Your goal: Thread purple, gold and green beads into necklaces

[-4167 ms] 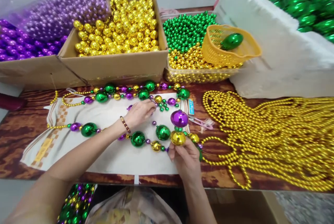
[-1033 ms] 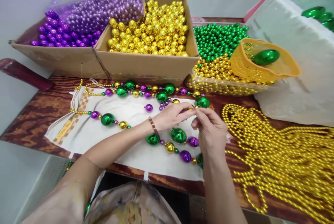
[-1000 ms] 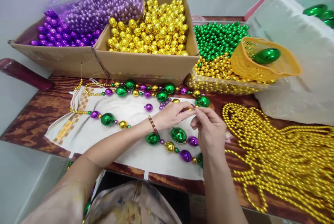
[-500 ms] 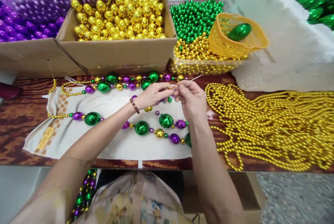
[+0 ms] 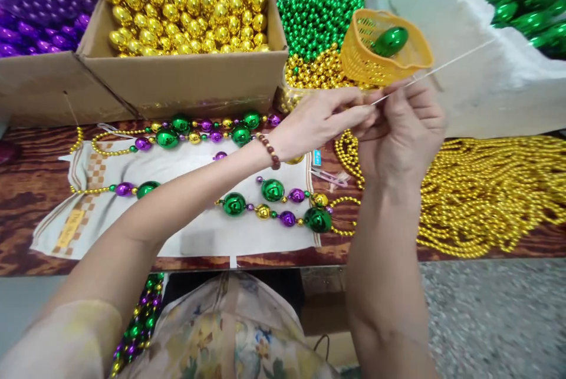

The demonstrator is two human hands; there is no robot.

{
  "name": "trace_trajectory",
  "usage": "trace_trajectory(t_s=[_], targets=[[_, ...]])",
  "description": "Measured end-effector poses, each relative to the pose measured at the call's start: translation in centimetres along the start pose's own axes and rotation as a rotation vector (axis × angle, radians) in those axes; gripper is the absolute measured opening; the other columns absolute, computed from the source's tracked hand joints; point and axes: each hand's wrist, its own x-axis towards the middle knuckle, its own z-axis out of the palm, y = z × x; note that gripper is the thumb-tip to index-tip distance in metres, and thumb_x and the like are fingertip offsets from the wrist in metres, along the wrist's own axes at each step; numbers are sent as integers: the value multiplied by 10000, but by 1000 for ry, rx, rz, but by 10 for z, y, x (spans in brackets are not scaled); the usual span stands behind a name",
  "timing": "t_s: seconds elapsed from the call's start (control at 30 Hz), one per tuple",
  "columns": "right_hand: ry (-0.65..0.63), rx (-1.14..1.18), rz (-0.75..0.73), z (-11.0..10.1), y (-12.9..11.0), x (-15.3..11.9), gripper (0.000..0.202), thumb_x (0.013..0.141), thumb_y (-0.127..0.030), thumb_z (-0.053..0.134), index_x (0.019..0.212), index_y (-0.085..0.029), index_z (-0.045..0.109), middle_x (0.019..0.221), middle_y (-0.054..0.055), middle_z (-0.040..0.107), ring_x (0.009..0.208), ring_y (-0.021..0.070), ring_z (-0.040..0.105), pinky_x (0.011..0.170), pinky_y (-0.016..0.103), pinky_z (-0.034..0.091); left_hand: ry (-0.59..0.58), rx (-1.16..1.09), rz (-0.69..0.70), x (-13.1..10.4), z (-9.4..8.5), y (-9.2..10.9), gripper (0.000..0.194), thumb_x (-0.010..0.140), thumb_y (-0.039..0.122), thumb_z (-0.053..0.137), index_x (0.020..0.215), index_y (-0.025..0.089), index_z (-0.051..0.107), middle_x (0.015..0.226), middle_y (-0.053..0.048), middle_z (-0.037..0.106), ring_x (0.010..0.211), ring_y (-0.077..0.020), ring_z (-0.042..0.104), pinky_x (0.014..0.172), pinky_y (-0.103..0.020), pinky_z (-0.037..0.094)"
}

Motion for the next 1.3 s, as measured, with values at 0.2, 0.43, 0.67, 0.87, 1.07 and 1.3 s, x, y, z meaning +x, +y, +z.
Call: trace_trajectory(t_s=[0.2, 0.43, 0.67, 0.87, 1.07, 1.3], targets=[[28, 40, -88, 4, -13, 14, 102, 973, -258, 554, 898, -259, 485, 742, -67, 724, 486, 61, 636, 470, 167, 482, 34, 173, 55, 14, -3, 8, 155, 886, 164, 632, 740, 140, 678, 674, 42, 540, 772, -83, 582, 706, -184, 371], [-70, -10, 151, 49, 14, 13, 457, 991, -484, 320, 960, -129, 607, 735, -91, 669, 600, 12, 665, 560, 152, 429, 147, 203, 46, -24, -47, -14, 139, 933, 233, 614, 840, 152, 675, 712, 22, 577, 709, -83, 536, 687, -193, 425], [-85, 23, 180, 71, 12, 4, 232, 946, -431, 641, 852, -261, 514, 567, -94, 495, 399, 71, 491, 358, 156, 378, 270, 284, 48, -79, -61, -65, 185, 976, 337, 525, 958, 190, 635, 735, 18, 614, 588, -86, 526, 582, -220, 425], [-7, 159, -57, 77, -39, 6, 260, 1042, -171, 403, 807, -247, 482, 560, -66, 363, 374, 94, 299, 297, 202, 256, 328, 329, -75, -112, -62, -77, 196, 994, 317, 470, 1078, 193, 597, 835, -20, 669, 741, -123, 601, 692, -252, 462], [1, 30, -124, 81, -60, -11, 206, 1013, -237, 530, 812, -267, 497, 571, -69, 353, 373, 95, 304, 336, 220, 281, 390, 503, -238, -149, -68, -87, 173, 969, 280, 471, 995, 198, 621, 914, -33, 658, 800, -149, 590, 740, -279, 463], [-67, 55, -50, 51, -29, -36, 158, 955, -362, 644, 875, -253, 562, 559, -75, 465, 361, 69, 369, 332, 196, 300, 484, 853, -388, -178, -85, -89, 162, 885, 283, 569, 894, 197, 707, 903, -54, 595, 802, -184, 561, 786, -316, 463]])
